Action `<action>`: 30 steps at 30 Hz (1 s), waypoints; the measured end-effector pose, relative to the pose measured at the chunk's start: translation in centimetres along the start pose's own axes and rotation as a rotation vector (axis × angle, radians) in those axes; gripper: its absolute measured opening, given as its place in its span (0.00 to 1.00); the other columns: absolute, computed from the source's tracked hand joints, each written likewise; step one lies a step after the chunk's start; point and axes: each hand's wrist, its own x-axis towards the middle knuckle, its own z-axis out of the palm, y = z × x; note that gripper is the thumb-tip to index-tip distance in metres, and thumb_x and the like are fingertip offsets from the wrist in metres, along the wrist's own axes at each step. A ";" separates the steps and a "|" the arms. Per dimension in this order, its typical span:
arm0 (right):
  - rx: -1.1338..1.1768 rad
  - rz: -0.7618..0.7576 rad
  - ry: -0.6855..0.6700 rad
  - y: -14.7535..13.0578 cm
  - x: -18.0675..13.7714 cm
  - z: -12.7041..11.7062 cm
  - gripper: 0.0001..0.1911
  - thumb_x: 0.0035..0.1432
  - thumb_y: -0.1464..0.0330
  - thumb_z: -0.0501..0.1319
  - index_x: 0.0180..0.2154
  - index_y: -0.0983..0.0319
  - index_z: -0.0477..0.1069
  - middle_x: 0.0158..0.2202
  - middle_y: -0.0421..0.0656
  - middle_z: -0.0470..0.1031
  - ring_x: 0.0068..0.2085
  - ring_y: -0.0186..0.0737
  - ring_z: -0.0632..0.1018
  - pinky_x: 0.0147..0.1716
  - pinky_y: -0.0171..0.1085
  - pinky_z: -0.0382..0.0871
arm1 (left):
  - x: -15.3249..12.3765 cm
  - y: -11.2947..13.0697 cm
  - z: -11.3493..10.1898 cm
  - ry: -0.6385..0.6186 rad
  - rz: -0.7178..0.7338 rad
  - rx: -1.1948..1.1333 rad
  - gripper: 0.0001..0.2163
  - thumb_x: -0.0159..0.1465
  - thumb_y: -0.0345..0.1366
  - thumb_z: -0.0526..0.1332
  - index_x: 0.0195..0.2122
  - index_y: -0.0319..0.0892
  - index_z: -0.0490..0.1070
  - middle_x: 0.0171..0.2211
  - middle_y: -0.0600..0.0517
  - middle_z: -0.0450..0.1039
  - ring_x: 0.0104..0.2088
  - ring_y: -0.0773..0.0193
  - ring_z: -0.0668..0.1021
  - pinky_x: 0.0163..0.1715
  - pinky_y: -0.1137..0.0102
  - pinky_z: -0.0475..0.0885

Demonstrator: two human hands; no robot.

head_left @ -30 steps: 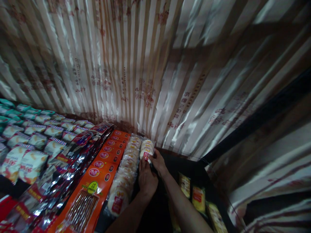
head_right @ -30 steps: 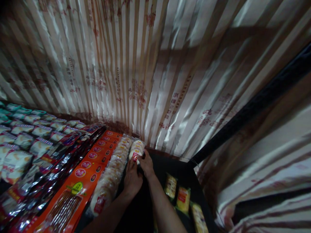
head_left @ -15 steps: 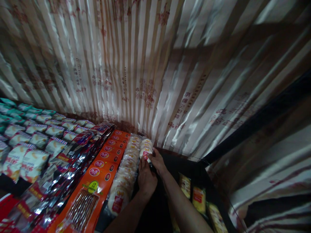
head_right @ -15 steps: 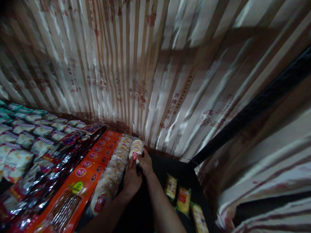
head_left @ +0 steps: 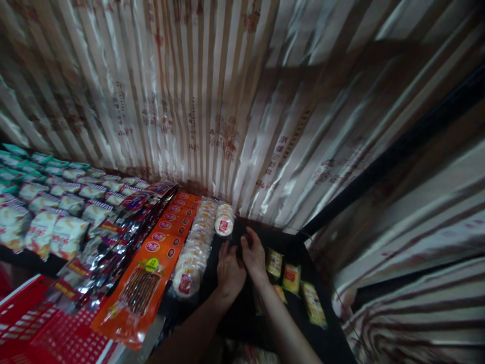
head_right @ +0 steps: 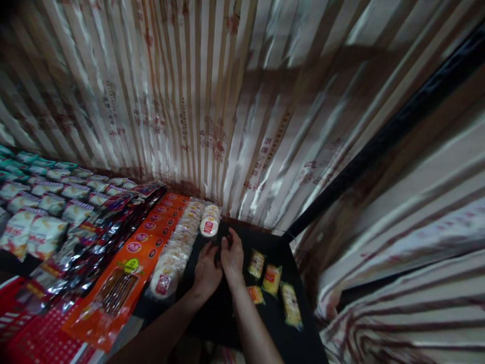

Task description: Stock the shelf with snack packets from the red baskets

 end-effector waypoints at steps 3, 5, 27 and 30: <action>0.061 -0.035 0.021 -0.5 -4.2 -2.9 0.24 0.53 0.59 0.52 0.49 0.64 0.67 0.48 0.50 0.72 0.45 0.42 0.75 0.46 0.42 0.69 | -3.4 -0.2 0.4 -0.004 0.076 -0.094 0.20 0.56 0.23 0.49 0.48 0.34 0.69 0.54 0.42 0.66 0.56 0.59 0.66 0.57 0.68 0.59; 0.090 -0.013 0.009 -0.4 -7.4 -4.7 0.23 0.54 0.58 0.53 0.48 0.63 0.67 0.48 0.50 0.73 0.44 0.42 0.76 0.43 0.41 0.70 | -6.0 -0.7 0.7 -0.018 0.161 -0.159 0.18 0.56 0.23 0.48 0.44 0.37 0.71 0.48 0.45 0.71 0.50 0.61 0.70 0.53 0.69 0.63; -0.888 0.103 -0.452 8.7 -26.3 -10.8 0.24 0.53 0.77 0.47 0.51 0.61 0.66 0.52 0.48 0.70 0.52 0.41 0.71 0.47 0.36 0.65 | -19.8 -11.0 3.8 -0.524 -0.192 -0.044 0.15 0.57 0.33 0.50 0.43 0.42 0.69 0.45 0.45 0.73 0.46 0.55 0.73 0.49 0.62 0.65; -0.955 0.136 -0.494 8.4 -26.5 -10.3 0.24 0.56 0.76 0.46 0.54 0.61 0.62 0.56 0.48 0.65 0.55 0.41 0.69 0.47 0.35 0.65 | -19.9 -11.1 4.5 -0.552 -0.186 -0.107 0.16 0.55 0.37 0.54 0.45 0.43 0.68 0.45 0.46 0.73 0.46 0.53 0.74 0.49 0.61 0.65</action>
